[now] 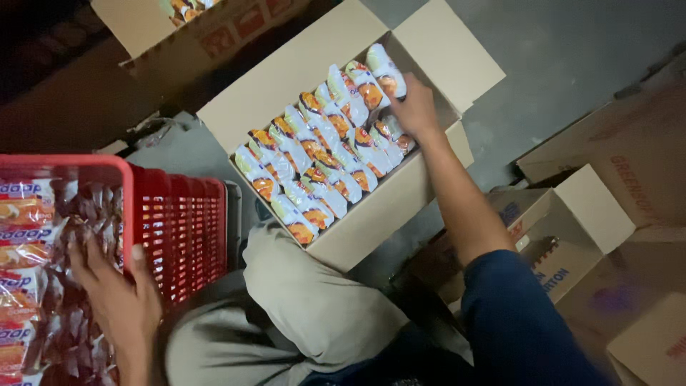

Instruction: The person transfers packets of instant noodles from a cardboard box into a red plastic basket. They repeatedly pick up packets from the box and place them into the basket, arranging them in rows.

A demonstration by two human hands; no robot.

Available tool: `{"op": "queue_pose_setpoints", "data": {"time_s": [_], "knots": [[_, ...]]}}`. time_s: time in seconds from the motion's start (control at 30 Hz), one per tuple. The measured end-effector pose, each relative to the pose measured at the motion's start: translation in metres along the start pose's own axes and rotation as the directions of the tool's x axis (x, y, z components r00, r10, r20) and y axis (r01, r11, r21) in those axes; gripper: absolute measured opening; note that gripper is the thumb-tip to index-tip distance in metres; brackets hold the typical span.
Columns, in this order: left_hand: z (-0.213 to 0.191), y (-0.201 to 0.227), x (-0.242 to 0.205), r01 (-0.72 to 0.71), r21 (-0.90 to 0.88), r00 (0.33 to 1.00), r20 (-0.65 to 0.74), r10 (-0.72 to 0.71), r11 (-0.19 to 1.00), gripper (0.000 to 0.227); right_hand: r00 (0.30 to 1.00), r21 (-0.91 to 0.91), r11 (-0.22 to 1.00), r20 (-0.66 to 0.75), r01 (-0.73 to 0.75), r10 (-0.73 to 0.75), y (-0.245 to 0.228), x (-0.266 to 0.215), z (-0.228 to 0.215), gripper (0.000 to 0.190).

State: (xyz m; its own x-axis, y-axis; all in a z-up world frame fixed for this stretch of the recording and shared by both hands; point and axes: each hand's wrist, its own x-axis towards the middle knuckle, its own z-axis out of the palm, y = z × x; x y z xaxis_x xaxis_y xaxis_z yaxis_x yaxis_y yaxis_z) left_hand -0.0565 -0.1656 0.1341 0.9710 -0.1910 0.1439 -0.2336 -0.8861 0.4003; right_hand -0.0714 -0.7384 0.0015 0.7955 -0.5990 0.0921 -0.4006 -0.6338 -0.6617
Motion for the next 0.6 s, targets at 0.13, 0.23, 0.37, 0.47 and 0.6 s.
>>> {"op": "queue_pose_setpoints", "data": {"time_s": [0.13,0.23,0.37,0.47,0.6], "knots": [[0.003,-0.001,0.002,0.025,0.007,1.0,-0.006,-0.025,1.0,0.074,0.997,0.03,0.997,0.02,0.073,-0.074,0.005,0.0,0.005,0.024],[0.001,0.005,0.002,0.062,0.012,0.998,0.008,-0.062,0.998,0.074,0.996,0.023,0.998,-0.057,0.066,-0.065,0.003,0.002,0.001,0.031],[-0.003,0.009,0.001,0.109,0.03,0.994,0.029,-0.11,0.994,0.076,0.99,0.01,1.0,-0.139,0.026,-0.025,-0.018,-0.012,-0.021,0.035],[-0.01,0.019,-0.001,0.14,-0.042,0.99,0.036,-0.139,0.989,0.08,0.917,0.059,0.946,-0.271,0.317,-0.291,-0.039,-0.028,-0.046,0.026],[0.001,-0.009,-0.004,-0.062,-0.079,0.993,-0.104,0.054,0.995,0.065,0.804,0.031,0.847,-0.335,0.531,-0.491,-0.067,-0.048,-0.066,0.048]]}}
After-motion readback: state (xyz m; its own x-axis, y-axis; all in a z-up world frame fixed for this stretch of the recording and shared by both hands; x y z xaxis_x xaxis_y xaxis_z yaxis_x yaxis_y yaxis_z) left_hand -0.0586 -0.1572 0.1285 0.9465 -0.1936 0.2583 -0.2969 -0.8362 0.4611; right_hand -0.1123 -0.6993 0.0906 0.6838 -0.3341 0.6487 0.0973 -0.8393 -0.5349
